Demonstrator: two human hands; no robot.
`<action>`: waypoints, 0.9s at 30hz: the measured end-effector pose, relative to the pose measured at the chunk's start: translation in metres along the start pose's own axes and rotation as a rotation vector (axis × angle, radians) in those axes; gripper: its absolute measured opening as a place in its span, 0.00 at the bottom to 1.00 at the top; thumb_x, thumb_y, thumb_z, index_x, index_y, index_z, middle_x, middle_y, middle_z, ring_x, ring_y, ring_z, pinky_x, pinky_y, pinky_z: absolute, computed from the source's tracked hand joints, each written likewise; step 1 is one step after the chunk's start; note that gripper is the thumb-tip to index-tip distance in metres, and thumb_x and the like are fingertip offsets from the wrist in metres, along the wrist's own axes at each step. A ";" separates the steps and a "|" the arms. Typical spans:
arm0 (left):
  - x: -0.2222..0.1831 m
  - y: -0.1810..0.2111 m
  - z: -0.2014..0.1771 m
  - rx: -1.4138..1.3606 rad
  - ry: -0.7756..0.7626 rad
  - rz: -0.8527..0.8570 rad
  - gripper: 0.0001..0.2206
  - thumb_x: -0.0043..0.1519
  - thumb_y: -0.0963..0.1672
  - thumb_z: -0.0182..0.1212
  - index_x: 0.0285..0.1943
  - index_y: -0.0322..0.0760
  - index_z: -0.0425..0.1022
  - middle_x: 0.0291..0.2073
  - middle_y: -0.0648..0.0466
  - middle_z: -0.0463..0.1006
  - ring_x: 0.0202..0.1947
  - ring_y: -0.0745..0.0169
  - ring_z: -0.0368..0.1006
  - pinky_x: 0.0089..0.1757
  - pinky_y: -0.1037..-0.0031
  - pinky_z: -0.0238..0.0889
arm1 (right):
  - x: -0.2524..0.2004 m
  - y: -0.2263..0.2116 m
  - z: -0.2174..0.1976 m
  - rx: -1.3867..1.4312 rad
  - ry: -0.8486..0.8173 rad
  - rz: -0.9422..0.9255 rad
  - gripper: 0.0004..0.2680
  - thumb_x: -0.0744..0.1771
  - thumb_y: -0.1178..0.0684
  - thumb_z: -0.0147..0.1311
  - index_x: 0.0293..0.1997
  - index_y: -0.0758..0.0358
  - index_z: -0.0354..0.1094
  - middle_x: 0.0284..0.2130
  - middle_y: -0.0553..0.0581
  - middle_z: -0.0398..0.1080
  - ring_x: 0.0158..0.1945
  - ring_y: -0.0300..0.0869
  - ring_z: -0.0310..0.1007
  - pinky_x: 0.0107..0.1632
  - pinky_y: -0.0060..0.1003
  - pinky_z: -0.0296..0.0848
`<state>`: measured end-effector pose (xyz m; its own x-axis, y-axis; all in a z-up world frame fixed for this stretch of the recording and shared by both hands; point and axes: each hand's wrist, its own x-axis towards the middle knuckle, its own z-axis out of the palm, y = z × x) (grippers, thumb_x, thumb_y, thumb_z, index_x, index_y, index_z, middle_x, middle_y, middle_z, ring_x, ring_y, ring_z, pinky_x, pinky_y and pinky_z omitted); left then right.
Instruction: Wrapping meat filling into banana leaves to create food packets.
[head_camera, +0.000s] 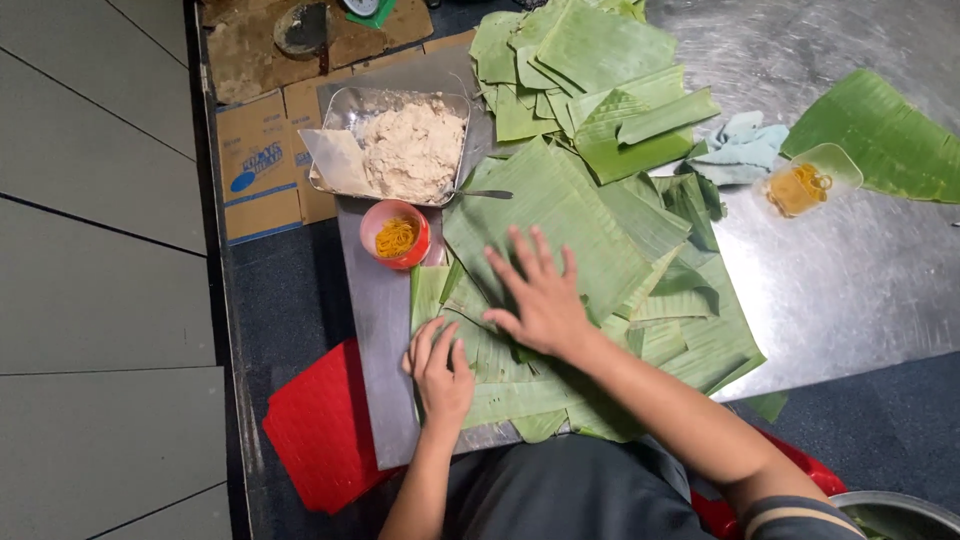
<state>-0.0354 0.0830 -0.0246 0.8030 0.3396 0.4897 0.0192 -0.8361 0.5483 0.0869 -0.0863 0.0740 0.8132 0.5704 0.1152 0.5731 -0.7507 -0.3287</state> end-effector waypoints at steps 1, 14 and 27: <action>0.000 -0.001 -0.004 0.000 0.001 -0.002 0.10 0.65 0.44 0.59 0.53 0.47 0.80 0.56 0.59 0.76 0.60 0.57 0.70 0.54 0.63 0.52 | -0.002 0.002 0.007 -0.001 -0.002 -0.001 0.32 0.67 0.22 0.40 0.78 0.45 0.48 0.76 0.67 0.44 0.77 0.65 0.38 0.67 0.74 0.43; -0.004 0.017 -0.030 0.092 0.118 0.109 0.14 0.68 0.47 0.53 0.60 0.46 0.77 0.64 0.51 0.73 0.67 0.54 0.66 0.59 0.63 0.43 | -0.011 0.013 0.050 -0.176 0.087 -0.109 0.30 0.67 0.22 0.34 0.77 0.39 0.47 0.76 0.56 0.47 0.79 0.50 0.39 0.71 0.68 0.35; -0.024 0.051 -0.038 -0.115 -0.078 0.403 0.08 0.63 0.46 0.63 0.46 0.40 0.81 0.61 0.44 0.74 0.65 0.40 0.67 0.58 0.49 0.49 | -0.100 0.048 0.032 0.081 0.288 0.049 0.11 0.69 0.44 0.54 0.57 0.42 0.71 0.65 0.49 0.65 0.72 0.49 0.60 0.60 0.54 0.61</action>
<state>-0.0762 0.0482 0.0172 0.7756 -0.0416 0.6298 -0.3680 -0.8404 0.3978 0.0295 -0.1690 0.0168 0.8416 0.4076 0.3543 0.5319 -0.7391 -0.4133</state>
